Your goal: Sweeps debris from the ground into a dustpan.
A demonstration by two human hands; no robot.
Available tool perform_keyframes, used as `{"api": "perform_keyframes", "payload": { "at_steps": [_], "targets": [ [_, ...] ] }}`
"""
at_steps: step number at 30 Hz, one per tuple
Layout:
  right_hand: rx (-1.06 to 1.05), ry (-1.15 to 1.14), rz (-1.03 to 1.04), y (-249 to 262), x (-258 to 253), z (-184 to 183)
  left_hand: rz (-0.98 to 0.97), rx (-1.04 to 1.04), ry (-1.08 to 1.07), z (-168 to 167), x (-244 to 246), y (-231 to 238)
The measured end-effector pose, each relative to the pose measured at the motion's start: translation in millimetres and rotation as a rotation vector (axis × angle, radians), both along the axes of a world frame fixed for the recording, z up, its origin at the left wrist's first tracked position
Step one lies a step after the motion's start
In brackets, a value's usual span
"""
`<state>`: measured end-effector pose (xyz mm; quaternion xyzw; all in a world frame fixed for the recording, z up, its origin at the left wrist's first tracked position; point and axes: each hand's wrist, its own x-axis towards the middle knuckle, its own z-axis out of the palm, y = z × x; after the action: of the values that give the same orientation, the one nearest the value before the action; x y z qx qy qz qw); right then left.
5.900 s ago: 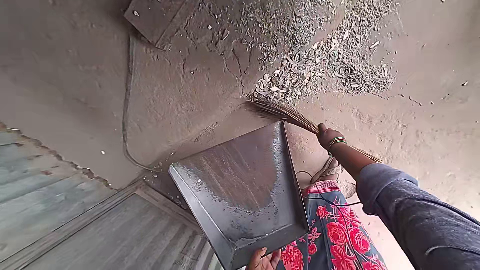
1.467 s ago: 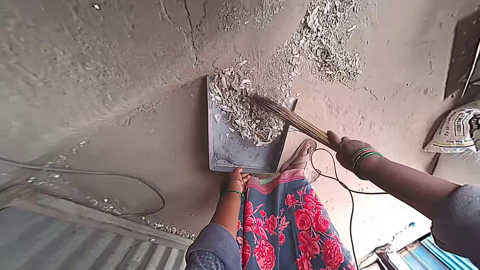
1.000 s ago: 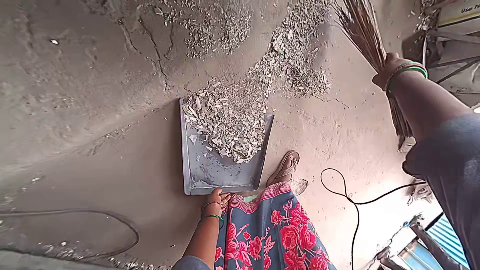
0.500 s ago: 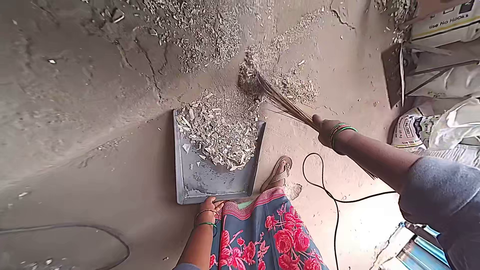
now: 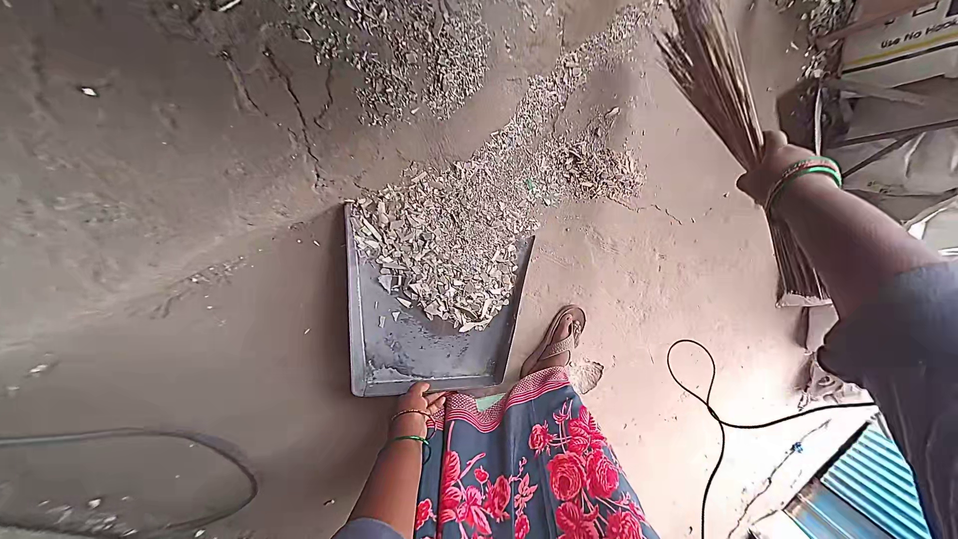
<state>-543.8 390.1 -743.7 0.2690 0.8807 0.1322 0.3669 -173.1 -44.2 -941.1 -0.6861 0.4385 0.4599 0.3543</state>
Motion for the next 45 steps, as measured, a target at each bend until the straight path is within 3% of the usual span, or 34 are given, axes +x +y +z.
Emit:
{"api": "perform_keyframes", "payload": {
  "at_steps": [2, 5, 8, 11, 14, 17, 19, 22, 24, 28, 31, 38, 42, 45],
  "targets": [
    [0.040, 0.025, -0.024, 0.6, -35.4, -22.4, 0.001, -0.007, -0.010, -0.9, 2.1, -0.7],
    [0.039, -0.094, 0.041, -45.5, -51.0, -61.9, -0.006, -0.004, -0.008, -2.6, 1.5, 0.5],
    [-0.049, -0.252, 0.149, -86.0, -5.8, -84.6, -0.001, -0.025, -0.007, -4.5, 4.7, 0.1],
    [-0.165, -0.434, 0.156, -104.0, 53.6, -51.2, 0.007, -0.010, -0.006, -2.8, 1.9, 0.4],
    [-0.207, -0.446, 0.121, -84.9, 101.4, -14.0, -0.001, -0.015, -0.006, 4.2, -2.2, 1.6],
    [-0.121, -0.277, -0.079, -34.2, 124.9, 8.8, 0.007, -0.016, -0.005, 8.6, -5.1, 1.7],
    [-0.016, -0.163, -0.256, 13.8, 135.8, 4.7, 0.006, -0.022, -0.003, 8.5, -5.0, 1.8],
    [0.062, -0.113, -0.434, 66.6, 153.8, -34.0, -0.002, -0.014, 0.002, 4.4, -2.9, 1.0],
    [0.005, -0.237, -0.425, 44.2, 157.9, -64.3, -0.019, -0.017, 0.008, 1.8, 0.1, 0.0],
    [-0.182, -0.427, -0.346, -73.3, 167.2, -93.1, -0.049, -0.016, 0.025, 1.5, 1.7, 1.0],
    [-0.317, -0.529, -0.315, -121.2, 182.9, -79.9, -0.057, -0.030, 0.024, 2.8, 1.0, 2.1],
    [-0.505, -0.712, -0.216, -162.8, 209.2, -13.6, -0.055, -0.030, 0.000, 9.4, -4.4, 1.6],
    [-0.449, -0.663, -0.158, -135.4, 211.3, 17.1, -0.045, -0.016, -0.014, 13.2, -8.4, 2.2],
    [-0.259, -0.350, -0.176, -69.7, 183.9, 9.3, -0.046, -0.014, -0.020, 12.5, -8.3, 2.1]
  ]
}}
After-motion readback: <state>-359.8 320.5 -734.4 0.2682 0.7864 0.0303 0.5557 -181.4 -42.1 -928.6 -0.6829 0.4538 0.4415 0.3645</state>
